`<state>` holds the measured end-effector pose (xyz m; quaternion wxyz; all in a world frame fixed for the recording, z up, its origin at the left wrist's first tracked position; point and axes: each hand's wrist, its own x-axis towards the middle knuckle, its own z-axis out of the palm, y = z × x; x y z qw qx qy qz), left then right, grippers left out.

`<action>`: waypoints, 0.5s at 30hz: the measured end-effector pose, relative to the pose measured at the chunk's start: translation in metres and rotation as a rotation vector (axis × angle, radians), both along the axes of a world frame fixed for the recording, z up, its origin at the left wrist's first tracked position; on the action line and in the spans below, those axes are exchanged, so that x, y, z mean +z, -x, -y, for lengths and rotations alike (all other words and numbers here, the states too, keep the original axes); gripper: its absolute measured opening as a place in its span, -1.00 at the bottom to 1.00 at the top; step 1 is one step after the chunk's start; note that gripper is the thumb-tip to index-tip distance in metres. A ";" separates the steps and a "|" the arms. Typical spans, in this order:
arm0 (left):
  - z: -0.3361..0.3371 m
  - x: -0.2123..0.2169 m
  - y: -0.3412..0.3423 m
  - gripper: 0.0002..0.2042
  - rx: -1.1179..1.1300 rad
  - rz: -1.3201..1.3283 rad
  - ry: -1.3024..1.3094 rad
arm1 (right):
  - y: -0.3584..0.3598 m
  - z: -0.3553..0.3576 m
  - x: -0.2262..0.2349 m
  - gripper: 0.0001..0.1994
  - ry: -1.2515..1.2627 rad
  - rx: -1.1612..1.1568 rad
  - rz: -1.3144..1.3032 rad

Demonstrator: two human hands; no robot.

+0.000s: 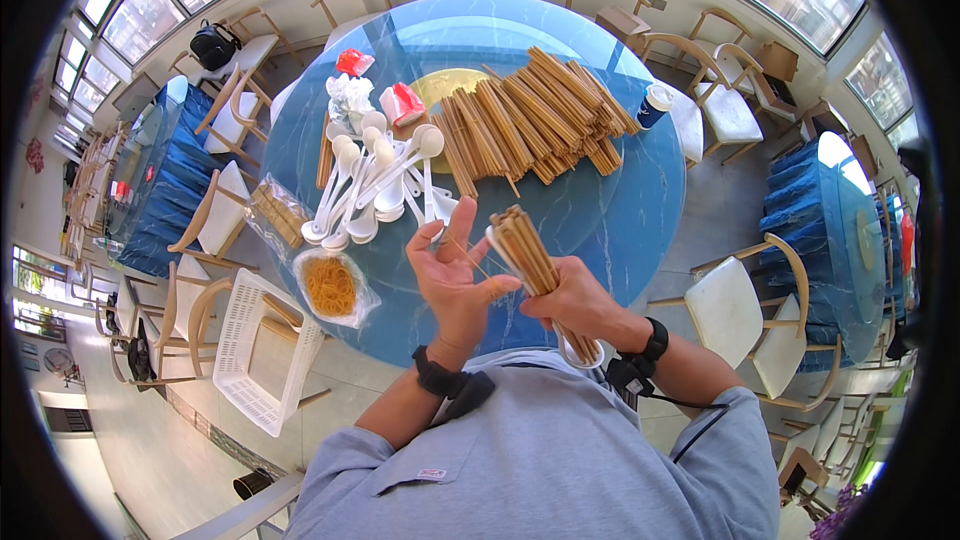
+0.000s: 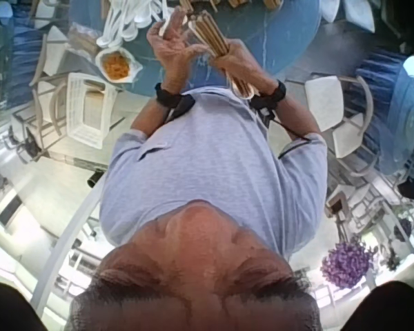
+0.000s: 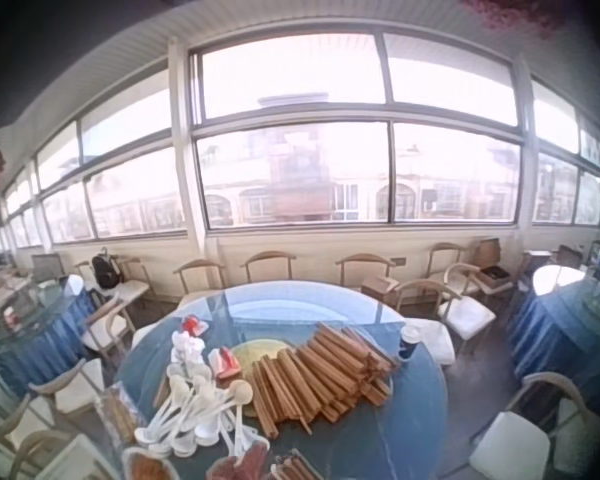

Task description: The person gathers wooden chopsticks and white plastic spoons on a round table, aligns them into small bundles, and secures each bundle with a rubber band. The person places completed bundles into a white basket on the floor.

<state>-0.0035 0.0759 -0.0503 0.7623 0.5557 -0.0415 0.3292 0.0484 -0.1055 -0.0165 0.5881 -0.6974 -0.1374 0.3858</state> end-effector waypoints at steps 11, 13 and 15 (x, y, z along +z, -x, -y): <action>-0.052 0.038 -0.010 -0.60 -0.743 -0.520 0.089 | -0.004 0.001 0.001 -0.75 0.316 0.684 0.512; -0.052 0.039 -0.010 -0.57 -0.795 -0.304 0.492 | -0.006 0.002 0.006 -0.79 0.121 0.421 0.308; -0.046 0.042 -0.005 -0.45 -0.771 -0.110 0.719 | -0.012 0.003 0.012 -0.78 0.081 0.319 0.136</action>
